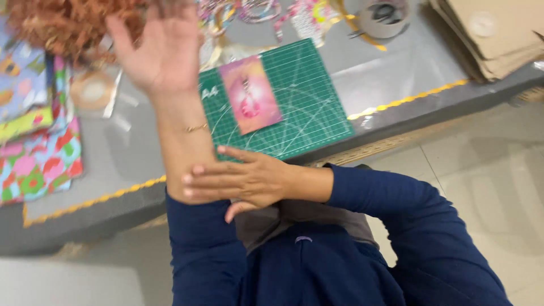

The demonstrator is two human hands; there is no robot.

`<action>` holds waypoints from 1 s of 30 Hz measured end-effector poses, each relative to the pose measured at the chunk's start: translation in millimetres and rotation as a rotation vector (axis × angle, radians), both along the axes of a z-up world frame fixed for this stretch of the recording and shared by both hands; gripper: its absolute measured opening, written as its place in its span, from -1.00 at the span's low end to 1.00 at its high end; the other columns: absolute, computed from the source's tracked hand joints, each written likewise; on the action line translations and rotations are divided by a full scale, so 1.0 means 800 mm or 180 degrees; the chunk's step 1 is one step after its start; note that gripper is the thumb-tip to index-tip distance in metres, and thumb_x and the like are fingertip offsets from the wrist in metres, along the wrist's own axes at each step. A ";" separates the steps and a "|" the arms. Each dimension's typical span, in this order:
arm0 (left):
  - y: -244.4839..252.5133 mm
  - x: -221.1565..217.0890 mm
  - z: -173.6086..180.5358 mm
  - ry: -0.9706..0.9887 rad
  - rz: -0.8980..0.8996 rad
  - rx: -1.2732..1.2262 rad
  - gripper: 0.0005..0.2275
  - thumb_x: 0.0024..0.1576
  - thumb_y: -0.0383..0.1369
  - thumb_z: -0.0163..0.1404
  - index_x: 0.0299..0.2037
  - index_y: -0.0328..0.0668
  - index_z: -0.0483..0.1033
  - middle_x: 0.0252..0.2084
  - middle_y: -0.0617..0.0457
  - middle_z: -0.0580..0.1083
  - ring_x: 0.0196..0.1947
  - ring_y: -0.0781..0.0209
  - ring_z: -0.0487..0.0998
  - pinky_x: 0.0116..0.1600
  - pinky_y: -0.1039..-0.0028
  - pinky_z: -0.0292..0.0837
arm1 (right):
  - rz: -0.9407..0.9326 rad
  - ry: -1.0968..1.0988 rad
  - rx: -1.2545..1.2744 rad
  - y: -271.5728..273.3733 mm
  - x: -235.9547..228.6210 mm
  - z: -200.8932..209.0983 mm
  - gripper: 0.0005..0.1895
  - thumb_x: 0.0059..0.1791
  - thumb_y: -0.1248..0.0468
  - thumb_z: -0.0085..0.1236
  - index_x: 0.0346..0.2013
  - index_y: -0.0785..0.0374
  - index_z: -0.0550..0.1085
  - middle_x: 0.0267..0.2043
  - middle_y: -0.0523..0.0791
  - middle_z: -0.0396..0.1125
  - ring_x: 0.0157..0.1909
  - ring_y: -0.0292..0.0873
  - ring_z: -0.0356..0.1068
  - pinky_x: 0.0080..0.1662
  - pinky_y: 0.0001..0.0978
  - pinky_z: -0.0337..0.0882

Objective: The person puts a beaded keychain onto a card, places it inside a clear plastic bag, and then folds a cardboard piece.

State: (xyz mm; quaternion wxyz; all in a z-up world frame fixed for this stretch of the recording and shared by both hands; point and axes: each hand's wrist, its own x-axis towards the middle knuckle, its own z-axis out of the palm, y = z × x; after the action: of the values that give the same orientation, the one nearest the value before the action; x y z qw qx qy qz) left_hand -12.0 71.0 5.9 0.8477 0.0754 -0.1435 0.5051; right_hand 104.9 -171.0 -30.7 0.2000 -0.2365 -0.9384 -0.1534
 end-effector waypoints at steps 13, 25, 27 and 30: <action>-0.128 -0.008 0.101 0.1439 0.0851 -0.0118 -0.55 0.06 -0.19 0.17 0.11 -0.30 0.59 0.01 -0.12 0.58 0.04 0.03 0.61 0.23 0.18 0.59 | -0.0118 -0.0098 -0.0655 -0.050 0.059 -0.010 -0.18 0.21 -0.27 -0.08 0.54 0.19 0.03 0.60 0.09 -0.08 0.63 0.02 -0.20 0.55 0.09 -0.29; -0.192 -0.021 0.027 0.6449 0.1974 0.5820 -0.32 0.18 0.06 -0.07 0.50 0.12 0.06 0.52 -0.25 -0.04 0.54 -0.47 -0.22 0.43 -0.29 -0.17 | -0.2506 0.1639 0.0825 -0.029 0.333 0.049 -0.81 0.05 0.48 0.20 -0.04 0.29 0.55 -0.03 -0.02 0.50 -0.03 0.05 0.50 0.01 -0.05 0.44; -0.188 -0.025 0.019 0.6742 0.1848 0.5748 -0.27 0.16 0.06 -0.06 0.51 0.02 -0.02 0.51 -0.36 -0.05 0.49 -0.56 -0.09 0.37 -0.27 0.01 | -0.3578 0.1788 0.0378 -0.030 0.386 0.060 -0.79 0.11 0.38 0.15 0.05 0.26 0.48 0.01 0.04 0.36 0.05 0.12 0.33 0.07 -0.05 0.31; -0.192 -0.031 0.007 0.6810 0.2152 0.5728 -0.19 0.15 0.10 -0.08 0.53 -0.13 -0.08 0.53 -0.42 -0.07 0.47 -0.57 -0.05 0.39 -0.20 0.04 | -0.4458 0.1527 0.0048 -0.030 0.479 0.050 -0.65 0.11 0.27 0.28 0.17 0.27 0.46 0.12 0.16 0.28 0.16 0.23 0.23 0.04 0.09 0.31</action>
State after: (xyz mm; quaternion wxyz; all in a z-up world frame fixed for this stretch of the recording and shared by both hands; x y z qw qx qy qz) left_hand -37.1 -82.3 11.7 0.0535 0.9416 0.3103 0.1196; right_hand 488.1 -194.9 9.3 0.2565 -0.8054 -0.4972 -0.1956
